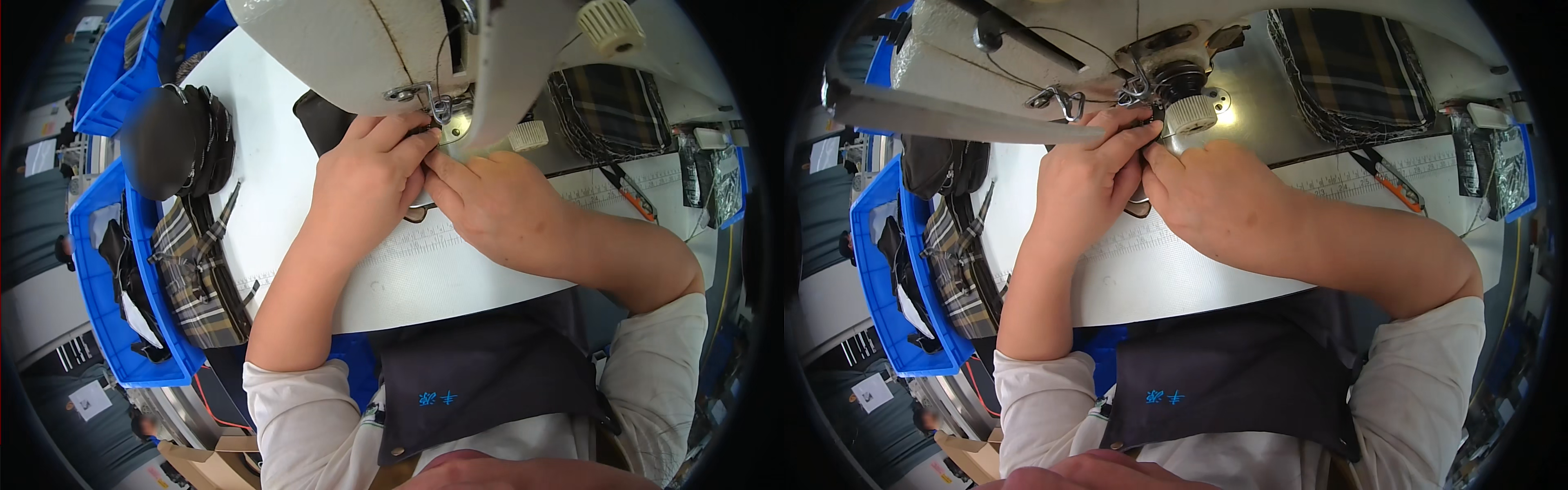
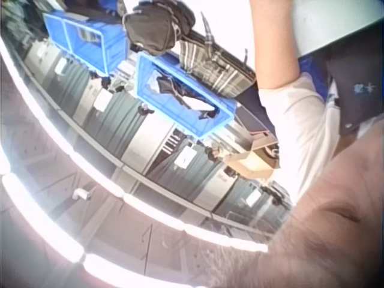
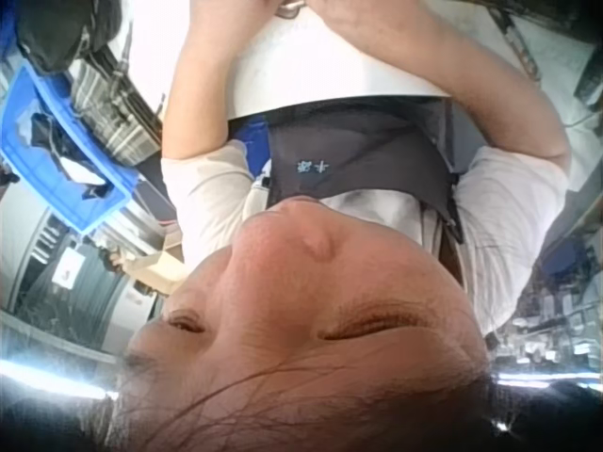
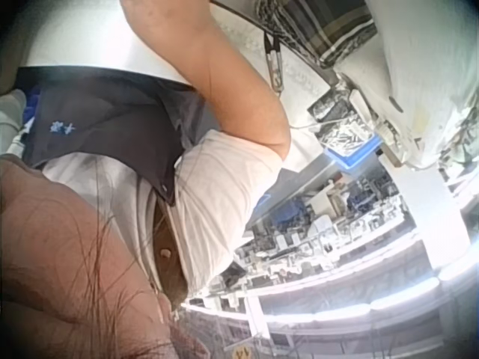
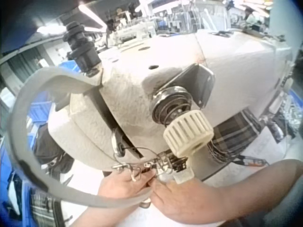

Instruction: The person sews a zipper onto a small black fabric pouch using a sewing machine. They guide the pouch under the needle, stitch along the zipper edge, and then place the finished pouch into a blue bin. The person then picks up a plaid pouch and repeats the sewing process.

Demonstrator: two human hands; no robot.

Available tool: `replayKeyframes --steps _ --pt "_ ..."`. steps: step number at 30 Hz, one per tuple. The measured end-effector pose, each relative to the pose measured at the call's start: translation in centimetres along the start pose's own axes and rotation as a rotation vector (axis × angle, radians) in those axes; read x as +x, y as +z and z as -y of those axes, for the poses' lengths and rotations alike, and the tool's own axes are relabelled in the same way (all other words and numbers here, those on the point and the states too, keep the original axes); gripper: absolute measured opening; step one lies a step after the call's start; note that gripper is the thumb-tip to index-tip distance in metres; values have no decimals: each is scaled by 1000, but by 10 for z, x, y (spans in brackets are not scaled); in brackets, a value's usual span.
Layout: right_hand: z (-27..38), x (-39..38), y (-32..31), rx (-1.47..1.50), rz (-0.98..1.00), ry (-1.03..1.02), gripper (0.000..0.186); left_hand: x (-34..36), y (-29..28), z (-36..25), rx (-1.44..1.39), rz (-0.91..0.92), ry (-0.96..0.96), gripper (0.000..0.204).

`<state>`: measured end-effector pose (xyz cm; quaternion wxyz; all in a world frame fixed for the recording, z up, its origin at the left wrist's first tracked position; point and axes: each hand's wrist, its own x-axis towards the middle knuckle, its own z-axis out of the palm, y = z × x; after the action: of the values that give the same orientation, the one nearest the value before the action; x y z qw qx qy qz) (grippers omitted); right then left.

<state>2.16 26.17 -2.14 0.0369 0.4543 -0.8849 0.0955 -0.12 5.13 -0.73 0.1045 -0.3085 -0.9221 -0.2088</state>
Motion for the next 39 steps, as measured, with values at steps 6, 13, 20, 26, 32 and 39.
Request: replayKeyframes --steps 6,13,20,26,32,39 --pt "-1 2 -4 -35 2 -8 37 0 5 2 46 -29 26 34" --pt "-7 2 -5 -43 -101 -59 17 1 7 -5 40 -6 -18 35" --pt "-9 2 -4 -5 -62 12 22 4 9 -9 34 -42 -48 32" --pt "-9 5 -5 10 -150 16 25 2 -1 6 -235 36 -185 26" --pt "-1 10 9 -14 -183 -80 55 8 -5 13 -587 113 -486 25" --pt "-1 8 6 130 -102 -99 62 -3 -3 18 -375 -43 -202 36"
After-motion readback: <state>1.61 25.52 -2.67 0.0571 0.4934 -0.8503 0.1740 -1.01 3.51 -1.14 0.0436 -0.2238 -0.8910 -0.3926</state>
